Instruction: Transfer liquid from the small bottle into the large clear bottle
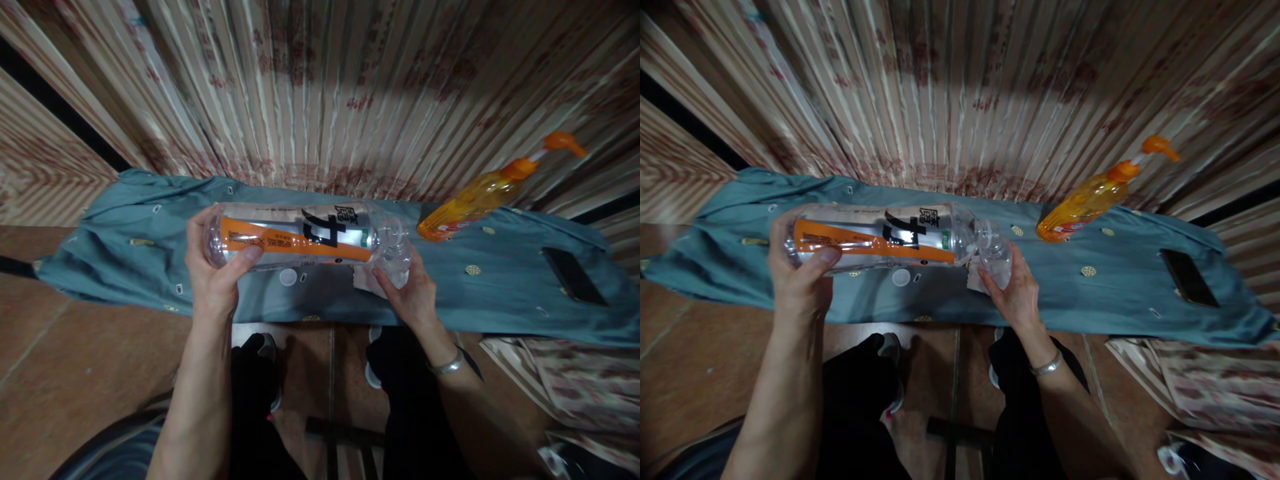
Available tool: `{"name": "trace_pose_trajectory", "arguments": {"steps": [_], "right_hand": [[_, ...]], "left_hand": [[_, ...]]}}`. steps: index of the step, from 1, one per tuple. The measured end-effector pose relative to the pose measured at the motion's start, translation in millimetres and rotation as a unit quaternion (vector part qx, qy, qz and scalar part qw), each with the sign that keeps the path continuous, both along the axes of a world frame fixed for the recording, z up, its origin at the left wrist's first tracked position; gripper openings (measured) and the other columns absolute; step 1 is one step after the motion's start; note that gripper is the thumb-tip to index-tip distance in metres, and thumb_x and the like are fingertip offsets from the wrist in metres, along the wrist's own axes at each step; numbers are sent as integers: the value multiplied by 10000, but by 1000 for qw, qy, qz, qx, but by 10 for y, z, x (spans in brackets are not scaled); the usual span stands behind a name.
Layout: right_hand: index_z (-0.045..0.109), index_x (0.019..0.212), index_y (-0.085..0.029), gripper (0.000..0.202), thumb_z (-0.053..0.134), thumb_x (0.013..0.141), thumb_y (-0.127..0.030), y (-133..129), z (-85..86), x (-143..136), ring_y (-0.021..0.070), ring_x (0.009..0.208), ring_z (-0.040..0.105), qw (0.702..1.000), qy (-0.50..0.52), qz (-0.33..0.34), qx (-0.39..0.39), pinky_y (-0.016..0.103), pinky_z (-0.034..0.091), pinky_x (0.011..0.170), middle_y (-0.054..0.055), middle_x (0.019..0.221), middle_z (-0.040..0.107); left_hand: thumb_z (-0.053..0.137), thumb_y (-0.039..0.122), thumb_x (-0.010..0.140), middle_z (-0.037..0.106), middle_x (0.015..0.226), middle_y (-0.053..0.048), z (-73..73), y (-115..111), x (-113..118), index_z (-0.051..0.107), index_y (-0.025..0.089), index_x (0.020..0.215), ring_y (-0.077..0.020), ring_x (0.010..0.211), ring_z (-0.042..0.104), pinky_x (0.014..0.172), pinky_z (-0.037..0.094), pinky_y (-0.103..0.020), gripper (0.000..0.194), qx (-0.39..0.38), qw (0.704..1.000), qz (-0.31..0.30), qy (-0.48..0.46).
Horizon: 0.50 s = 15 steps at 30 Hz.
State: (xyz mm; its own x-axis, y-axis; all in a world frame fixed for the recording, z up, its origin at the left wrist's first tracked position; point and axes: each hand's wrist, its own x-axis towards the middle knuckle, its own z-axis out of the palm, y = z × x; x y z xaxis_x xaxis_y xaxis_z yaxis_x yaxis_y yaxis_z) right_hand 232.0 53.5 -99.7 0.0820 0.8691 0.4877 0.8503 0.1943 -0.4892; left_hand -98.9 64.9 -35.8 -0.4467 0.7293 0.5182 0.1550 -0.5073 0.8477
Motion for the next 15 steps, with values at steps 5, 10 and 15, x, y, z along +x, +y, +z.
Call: {"name": "trace_pose_trajectory", "arguments": {"steps": [5,10,15], "right_hand": [[508,1480,-159,835,576,901,-759,-3,-1,-7,364,1224,735,1000,8,0,6,524,615,1010,206,1363,736],[491,1497,-157,835,591,902,-735,4,-13,7,365,1235,730,1000,8,5,5,528,615,1011,211,1377,727],[490,1507,-166,842,582,906,-749,4,-1,14,361,1228,735,1000,0,9,3,526,622,1000,202,1372,733]], "left_hand": [[889,691,555,686,1110,-40,9,8,7,670,275,1146,-257,1019,655,962,544,-443,756,-1,1000,4,3],[920,658,524,695,1100,-46,13,13,8,680,257,1129,-250,1009,650,945,534,-430,765,0,1000,-3,-20],[898,671,542,677,1078,-35,21,15,17,671,271,1122,-249,999,649,927,537,-429,741,-2,1000,2,-10]]}}
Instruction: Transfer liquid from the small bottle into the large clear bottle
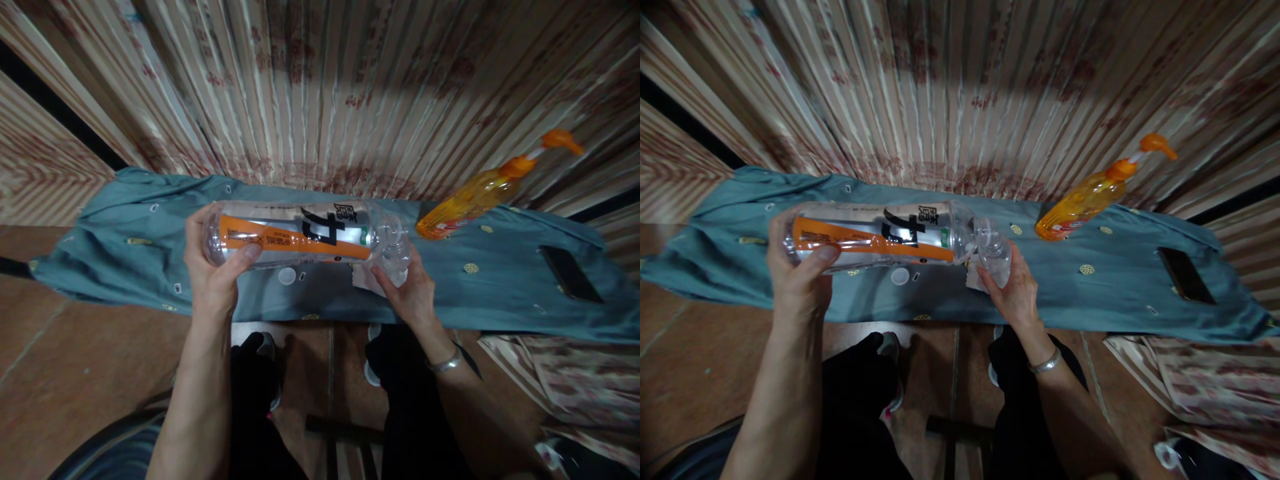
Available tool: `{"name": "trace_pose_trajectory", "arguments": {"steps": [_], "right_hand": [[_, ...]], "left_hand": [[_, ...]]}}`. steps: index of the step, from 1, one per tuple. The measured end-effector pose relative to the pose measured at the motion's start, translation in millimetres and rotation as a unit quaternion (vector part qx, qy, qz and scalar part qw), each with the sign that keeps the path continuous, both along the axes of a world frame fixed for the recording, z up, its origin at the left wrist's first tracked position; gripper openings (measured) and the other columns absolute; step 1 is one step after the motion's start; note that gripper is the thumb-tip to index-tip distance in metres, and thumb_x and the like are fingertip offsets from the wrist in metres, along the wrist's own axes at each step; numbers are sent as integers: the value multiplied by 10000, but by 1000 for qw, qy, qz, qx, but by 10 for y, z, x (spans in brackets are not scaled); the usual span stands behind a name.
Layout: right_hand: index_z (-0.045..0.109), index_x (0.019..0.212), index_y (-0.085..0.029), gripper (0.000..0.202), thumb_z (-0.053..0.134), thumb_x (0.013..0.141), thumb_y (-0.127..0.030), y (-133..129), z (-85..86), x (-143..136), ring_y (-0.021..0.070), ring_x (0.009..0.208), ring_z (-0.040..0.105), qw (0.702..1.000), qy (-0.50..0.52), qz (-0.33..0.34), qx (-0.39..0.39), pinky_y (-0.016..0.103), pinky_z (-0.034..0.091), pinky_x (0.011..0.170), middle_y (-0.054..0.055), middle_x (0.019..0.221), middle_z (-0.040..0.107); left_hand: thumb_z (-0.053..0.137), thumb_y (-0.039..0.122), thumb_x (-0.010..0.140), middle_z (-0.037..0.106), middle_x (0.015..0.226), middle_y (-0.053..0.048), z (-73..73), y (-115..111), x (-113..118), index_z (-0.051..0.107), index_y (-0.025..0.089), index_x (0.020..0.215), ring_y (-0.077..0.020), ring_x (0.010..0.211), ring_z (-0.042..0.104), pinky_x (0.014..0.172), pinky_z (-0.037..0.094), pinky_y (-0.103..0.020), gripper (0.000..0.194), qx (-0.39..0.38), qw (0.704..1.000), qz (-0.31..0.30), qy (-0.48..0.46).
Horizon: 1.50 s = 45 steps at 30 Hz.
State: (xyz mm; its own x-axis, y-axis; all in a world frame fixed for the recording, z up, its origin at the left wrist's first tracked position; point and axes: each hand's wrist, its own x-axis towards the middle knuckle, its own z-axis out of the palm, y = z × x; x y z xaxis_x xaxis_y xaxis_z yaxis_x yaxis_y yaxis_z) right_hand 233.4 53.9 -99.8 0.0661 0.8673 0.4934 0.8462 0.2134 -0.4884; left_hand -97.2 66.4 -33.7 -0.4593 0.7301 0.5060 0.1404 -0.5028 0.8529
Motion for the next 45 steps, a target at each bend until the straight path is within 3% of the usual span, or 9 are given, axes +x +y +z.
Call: {"name": "trace_pose_trajectory", "arguments": {"steps": [16,33,41,45], "right_hand": [[481,1504,-162,847,592,898,-743,-6,-18,-3,368,1235,730,1000,4,-10,-1,532,615,1008,209,1384,725],[505,1487,-148,828,581,918,-746,9,-39,-3,353,1171,759,1000,0,-4,25,489,633,970,204,1320,758],[489,1498,-142,842,568,925,-755,3,-39,5,350,1212,746,1000,-10,-2,27,482,629,991,211,1354,742],[494,1495,-153,823,581,925,-741,5,-44,3,348,1200,751,1000,-7,-2,25,485,631,989,201,1343,750]], "left_hand": [[885,701,557,682,1102,-38,-9,8,-8,679,267,1136,-254,1021,650,960,540,-440,753,7,1000,-1,10],[999,508,437,736,1030,23,-15,20,-37,741,260,1106,-172,928,681,873,510,-322,758,34,999,-16,-9],[978,556,463,729,1064,15,-7,18,-30,727,260,1121,-183,953,682,869,525,-331,764,35,999,-8,8],[992,502,456,733,1072,17,-9,19,-31,733,264,1121,-188,971,682,891,516,-330,752,35,999,-14,1]]}}
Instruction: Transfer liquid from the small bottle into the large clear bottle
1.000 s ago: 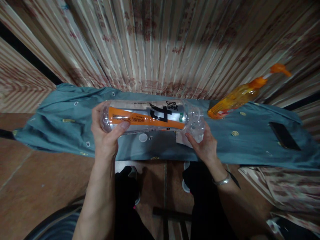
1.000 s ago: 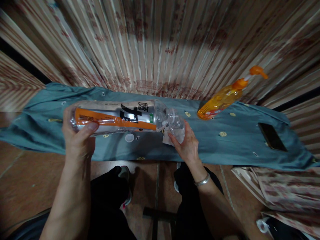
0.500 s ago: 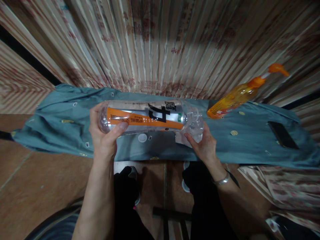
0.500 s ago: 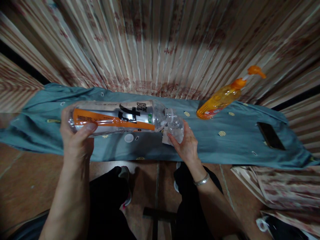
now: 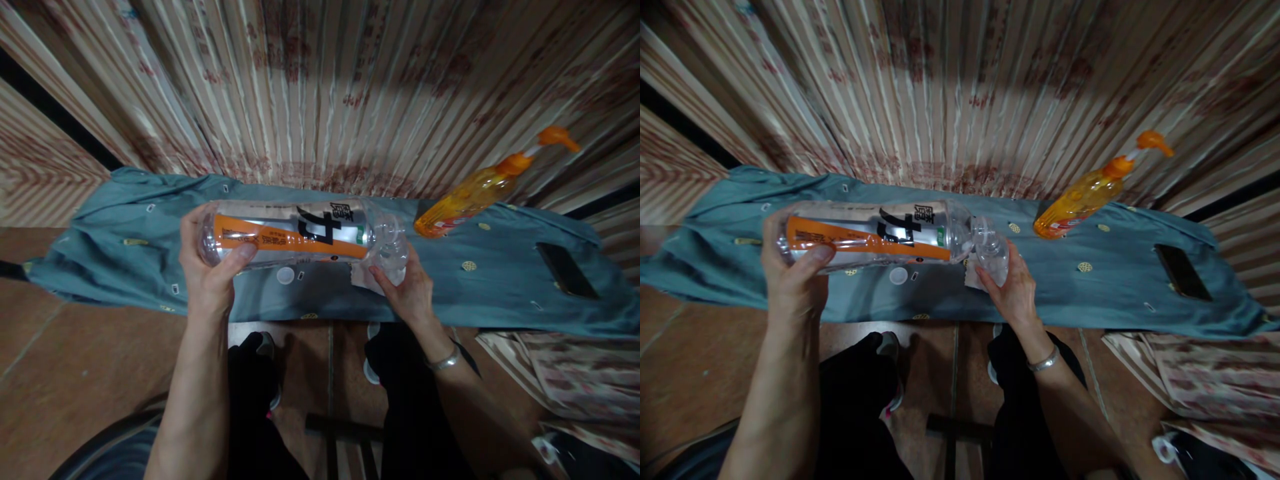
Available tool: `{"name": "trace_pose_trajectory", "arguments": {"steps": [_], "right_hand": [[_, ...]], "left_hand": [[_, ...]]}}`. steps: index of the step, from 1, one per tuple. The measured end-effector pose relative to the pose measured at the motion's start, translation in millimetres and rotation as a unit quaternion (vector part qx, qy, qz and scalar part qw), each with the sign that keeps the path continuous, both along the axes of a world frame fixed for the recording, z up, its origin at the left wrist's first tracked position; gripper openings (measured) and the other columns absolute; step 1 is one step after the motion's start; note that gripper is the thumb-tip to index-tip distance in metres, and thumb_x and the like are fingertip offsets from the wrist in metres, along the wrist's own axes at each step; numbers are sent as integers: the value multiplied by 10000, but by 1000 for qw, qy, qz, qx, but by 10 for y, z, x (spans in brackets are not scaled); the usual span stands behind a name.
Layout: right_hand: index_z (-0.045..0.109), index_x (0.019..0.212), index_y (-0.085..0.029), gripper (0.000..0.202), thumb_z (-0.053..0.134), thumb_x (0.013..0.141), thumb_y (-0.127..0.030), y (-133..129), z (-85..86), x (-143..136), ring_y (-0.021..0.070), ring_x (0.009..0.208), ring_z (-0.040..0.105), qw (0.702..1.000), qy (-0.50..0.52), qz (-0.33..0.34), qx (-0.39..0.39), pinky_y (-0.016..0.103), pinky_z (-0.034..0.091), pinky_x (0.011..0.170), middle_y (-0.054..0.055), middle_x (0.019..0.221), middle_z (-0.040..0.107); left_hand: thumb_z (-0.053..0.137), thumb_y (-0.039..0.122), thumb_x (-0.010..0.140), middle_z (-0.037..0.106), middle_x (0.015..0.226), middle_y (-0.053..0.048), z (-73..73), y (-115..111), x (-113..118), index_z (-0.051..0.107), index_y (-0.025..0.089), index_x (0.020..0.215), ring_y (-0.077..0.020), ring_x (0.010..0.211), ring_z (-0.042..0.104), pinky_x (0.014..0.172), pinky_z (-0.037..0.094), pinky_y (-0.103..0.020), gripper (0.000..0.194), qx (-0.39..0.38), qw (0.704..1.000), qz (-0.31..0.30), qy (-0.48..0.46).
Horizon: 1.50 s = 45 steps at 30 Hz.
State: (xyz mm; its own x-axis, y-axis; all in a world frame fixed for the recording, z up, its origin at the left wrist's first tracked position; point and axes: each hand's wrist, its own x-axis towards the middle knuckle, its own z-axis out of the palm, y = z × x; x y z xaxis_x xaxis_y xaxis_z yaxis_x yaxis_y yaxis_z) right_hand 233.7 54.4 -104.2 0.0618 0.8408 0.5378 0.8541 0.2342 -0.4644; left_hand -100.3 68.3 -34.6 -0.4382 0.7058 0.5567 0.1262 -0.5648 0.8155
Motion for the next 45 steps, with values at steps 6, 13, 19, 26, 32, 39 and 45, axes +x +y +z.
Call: {"name": "trace_pose_trajectory", "arguments": {"steps": [6,13,19,26,32,39,45], "right_hand": [[499,1488,-139,829,563,931,-750,-3,16,-12,345,1199,752,1000,4,0,7,479,630,992,207,1349,746],[479,1507,-154,832,590,919,-732,1,-6,6,358,1224,739,1000,0,-2,-6,510,624,1004,205,1366,737],[486,1502,-157,832,577,920,-746,-4,-18,8,357,1221,738,1000,1,-5,-8,506,617,1012,201,1362,737],[466,1514,-166,843,571,918,-753,-3,-9,9,353,1205,740,1000,1,-3,-10,505,618,1000,195,1353,740],[488,1495,-148,848,573,914,-759,-7,9,3,363,1200,743,1000,9,-3,-16,514,615,1000,212,1341,743],[505,1489,-145,840,588,910,-748,-11,27,-8,356,1206,742,1000,9,-6,-22,504,614,1009,217,1365,731],[504,1492,-140,868,550,912,-784,-5,8,-4,351,1201,748,1000,0,-6,-3,498,621,999,212,1360,737]], "left_hand": [[993,506,452,730,1050,20,2,1,5,734,263,1114,-177,946,676,878,512,-325,752,1,1000,0,-6],[979,571,451,728,1027,20,11,-3,1,733,264,1112,-182,930,682,864,523,-338,769,-5,1000,4,1],[993,567,444,733,1015,21,17,-3,5,746,258,1107,-174,929,677,876,512,-328,771,6,1000,-3,-10],[966,596,480,713,1064,16,-23,11,-15,719,266,1134,-189,960,673,875,521,-348,773,7,1000,5,20],[959,596,482,697,1049,4,-20,7,-4,708,274,1136,-213,964,661,889,523,-375,771,-9,1000,6,16],[964,558,498,693,1071,3,-29,0,-20,704,274,1147,-213,979,659,917,512,-375,755,-8,1000,-2,16],[973,505,501,691,1076,-7,-35,12,-19,702,252,1148,-208,988,657,915,516,-364,745,4,1000,-1,17]]}}
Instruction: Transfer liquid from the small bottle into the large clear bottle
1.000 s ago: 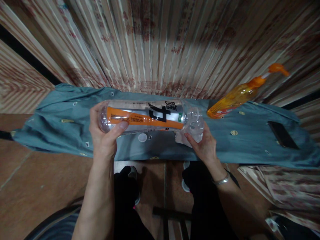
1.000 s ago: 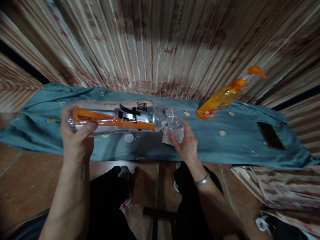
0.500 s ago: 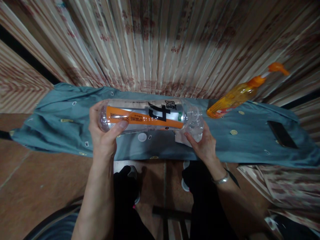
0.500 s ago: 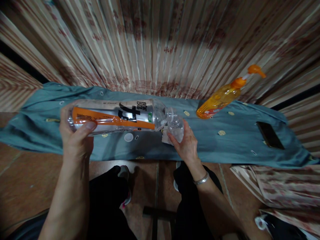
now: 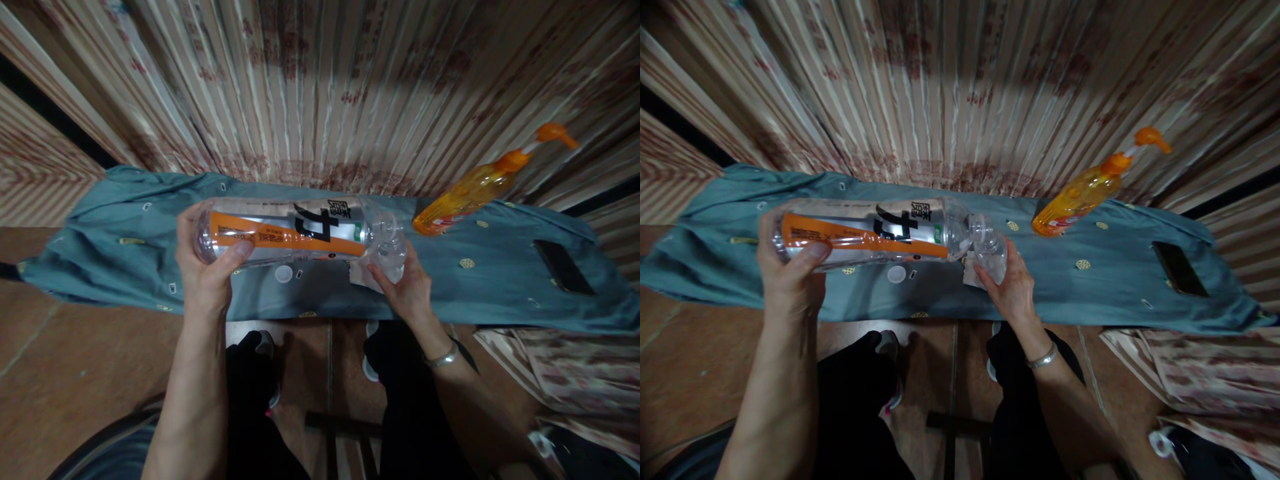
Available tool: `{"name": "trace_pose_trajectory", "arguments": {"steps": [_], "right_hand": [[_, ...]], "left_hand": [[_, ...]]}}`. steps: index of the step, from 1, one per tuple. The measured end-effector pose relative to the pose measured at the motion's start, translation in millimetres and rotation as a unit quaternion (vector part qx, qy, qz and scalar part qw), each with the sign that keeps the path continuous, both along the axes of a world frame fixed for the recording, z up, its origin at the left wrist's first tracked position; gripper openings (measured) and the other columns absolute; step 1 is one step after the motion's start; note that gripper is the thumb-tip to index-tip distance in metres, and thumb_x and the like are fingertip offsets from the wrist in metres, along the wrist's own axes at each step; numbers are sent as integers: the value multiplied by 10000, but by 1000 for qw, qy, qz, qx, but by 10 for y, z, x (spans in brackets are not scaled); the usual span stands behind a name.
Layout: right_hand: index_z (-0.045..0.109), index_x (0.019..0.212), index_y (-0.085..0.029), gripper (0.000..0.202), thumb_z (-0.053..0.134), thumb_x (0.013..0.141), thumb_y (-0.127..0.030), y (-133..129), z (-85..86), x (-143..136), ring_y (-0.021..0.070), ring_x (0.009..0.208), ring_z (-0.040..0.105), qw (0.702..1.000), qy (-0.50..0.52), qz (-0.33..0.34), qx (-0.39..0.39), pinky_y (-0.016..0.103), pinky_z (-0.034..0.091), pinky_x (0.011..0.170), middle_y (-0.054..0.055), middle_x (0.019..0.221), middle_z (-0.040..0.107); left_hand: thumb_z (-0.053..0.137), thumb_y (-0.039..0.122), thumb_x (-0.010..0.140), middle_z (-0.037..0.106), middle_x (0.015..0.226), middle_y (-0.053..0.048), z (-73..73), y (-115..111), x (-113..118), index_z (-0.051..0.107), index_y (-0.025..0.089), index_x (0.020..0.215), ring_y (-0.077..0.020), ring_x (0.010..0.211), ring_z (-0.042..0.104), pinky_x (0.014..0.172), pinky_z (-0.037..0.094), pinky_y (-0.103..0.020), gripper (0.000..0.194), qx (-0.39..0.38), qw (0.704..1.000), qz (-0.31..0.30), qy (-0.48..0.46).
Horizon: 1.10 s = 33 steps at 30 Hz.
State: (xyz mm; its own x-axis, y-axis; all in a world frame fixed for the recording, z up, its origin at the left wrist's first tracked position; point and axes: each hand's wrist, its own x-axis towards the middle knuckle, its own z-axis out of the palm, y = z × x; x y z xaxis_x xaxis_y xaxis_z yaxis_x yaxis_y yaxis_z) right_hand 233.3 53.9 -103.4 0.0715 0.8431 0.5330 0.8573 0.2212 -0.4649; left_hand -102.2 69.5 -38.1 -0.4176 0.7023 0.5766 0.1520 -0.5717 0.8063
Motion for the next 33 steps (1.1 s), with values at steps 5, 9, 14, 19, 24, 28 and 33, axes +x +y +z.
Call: {"name": "trace_pose_trajectory", "arguments": {"steps": [5,9,14,19,24,28,33], "right_hand": [[509,1497,-143,853,581,911,-759,-3,1,12,351,1186,753,1000,-3,-1,-10,497,625,994,211,1353,740],[497,1509,-138,861,570,918,-760,-6,1,14,356,1195,746,1000,-2,3,-5,504,620,1007,221,1367,729],[493,1511,-153,862,559,917,-774,-5,-7,12,359,1214,740,1000,-10,-3,-5,514,615,1017,214,1376,725],[508,1483,-141,861,539,917,-789,-5,-1,2,358,1196,750,1000,-4,-2,-2,505,621,1000,215,1340,744],[506,1489,-151,836,565,921,-761,-5,-8,5,353,1207,744,1000,-1,2,4,504,616,1011,210,1354,736],[481,1513,-171,822,581,923,-735,-4,-24,22,354,1221,737,1000,-6,4,10,522,616,1015,198,1377,727],[469,1525,-185,810,602,923,-710,-10,-18,36,359,1237,730,1000,-7,5,3,529,619,1016,190,1382,727]], "left_hand": [[960,585,463,706,1066,2,16,-7,10,712,284,1132,-227,987,670,949,524,-412,774,-24,1000,12,-10],[959,594,466,699,1072,0,12,-9,2,707,288,1135,-228,984,671,962,525,-419,777,-16,1000,6,-12],[946,587,505,691,1077,-2,0,-8,-10,700,292,1160,-227,989,672,957,531,-420,759,-12,1000,4,6],[956,572,501,689,1059,6,17,-9,3,715,289,1141,-212,972,659,927,528,-393,740,1,1000,1,4],[977,546,473,699,1020,9,27,-18,9,729,269,1120,-196,941,661,891,514,-360,746,-2,1000,-1,-14],[952,556,505,691,1054,4,11,-14,6,708,280,1141,-211,968,668,918,530,-390,735,-6,1000,6,9],[925,544,540,691,1068,4,1,-10,7,691,295,1151,-231,998,676,946,549,-428,700,-12,1000,13,23]]}}
